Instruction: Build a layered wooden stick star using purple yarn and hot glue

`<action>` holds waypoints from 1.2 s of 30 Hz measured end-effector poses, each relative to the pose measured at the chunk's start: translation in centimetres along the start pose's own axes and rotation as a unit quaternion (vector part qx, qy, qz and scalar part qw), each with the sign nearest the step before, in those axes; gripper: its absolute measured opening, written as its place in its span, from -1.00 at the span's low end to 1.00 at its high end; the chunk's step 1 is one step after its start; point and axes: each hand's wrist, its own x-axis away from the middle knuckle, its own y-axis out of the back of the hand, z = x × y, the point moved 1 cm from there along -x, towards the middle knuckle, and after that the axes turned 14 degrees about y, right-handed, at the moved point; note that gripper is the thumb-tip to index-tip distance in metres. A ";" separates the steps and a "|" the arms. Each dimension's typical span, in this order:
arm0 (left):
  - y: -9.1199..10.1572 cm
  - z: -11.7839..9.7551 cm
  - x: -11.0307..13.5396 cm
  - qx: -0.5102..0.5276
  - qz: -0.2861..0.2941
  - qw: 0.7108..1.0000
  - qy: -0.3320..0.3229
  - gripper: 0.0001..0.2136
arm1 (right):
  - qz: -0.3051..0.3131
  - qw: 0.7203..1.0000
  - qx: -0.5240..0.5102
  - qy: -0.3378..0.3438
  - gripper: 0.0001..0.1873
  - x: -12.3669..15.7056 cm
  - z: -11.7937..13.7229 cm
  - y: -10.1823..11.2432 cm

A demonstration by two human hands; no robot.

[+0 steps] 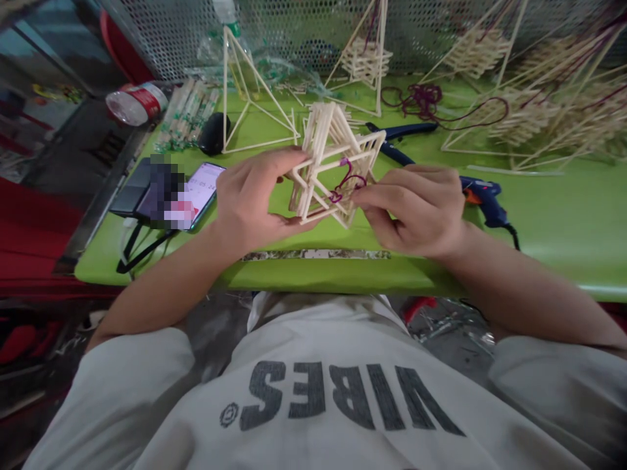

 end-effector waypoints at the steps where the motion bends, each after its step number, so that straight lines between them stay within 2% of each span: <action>1: 0.0 0.1 0.1 -0.006 0.013 1.000 0.016 -0.08 | -0.008 1.000 0.004 0.004 -0.74 0.0 0.0 0.0; 4: 0.0 0.1 0.3 0.005 0.034 0.999 0.042 -0.06 | -0.014 1.000 0.017 -0.006 -0.77 -0.1 -0.1 0.1; 7: 0.3 -0.3 0.3 0.031 0.005 0.999 0.028 -0.11 | -0.035 0.999 0.021 -0.006 -0.79 -0.1 -0.3 0.1; 10: 0.4 -0.6 0.2 0.017 0.001 0.998 0.054 -0.19 | -0.069 0.997 0.023 0.009 -0.82 0.2 -0.3 0.0; 15: 0.2 -0.7 0.0 0.057 -0.009 0.996 0.073 -0.21 | 0.012 0.995 0.060 -0.077 -0.80 0.5 -0.3 -0.2; 20: 0.0 -0.5 -0.3 0.086 -0.042 0.992 0.077 -0.25 | -0.099 0.994 0.031 -0.021 -0.88 -0.1 -0.3 0.0; 24: 0.0 -0.1 -0.1 0.065 -0.022 0.994 0.081 -0.17 | -0.070 0.995 0.046 -0.049 -0.81 -0.1 -0.6 0.0; 26: 0.0 0.0 0.0 0.058 -0.018 0.995 0.081 -0.15 | -0.088 0.994 0.055 -0.046 -0.77 0.0 -0.8 0.0; 31: -0.1 -0.3 -0.1 0.070 -0.043 0.992 0.094 -0.25 | -0.128 0.989 0.068 -0.023 -0.77 0.0 -2.0 -0.2; 36: 0.1 -0.6 -0.2 0.081 -0.057 0.990 0.101 -0.22 | -0.160 0.982 0.097 -0.023 -0.70 0.5 -3.3 -0.1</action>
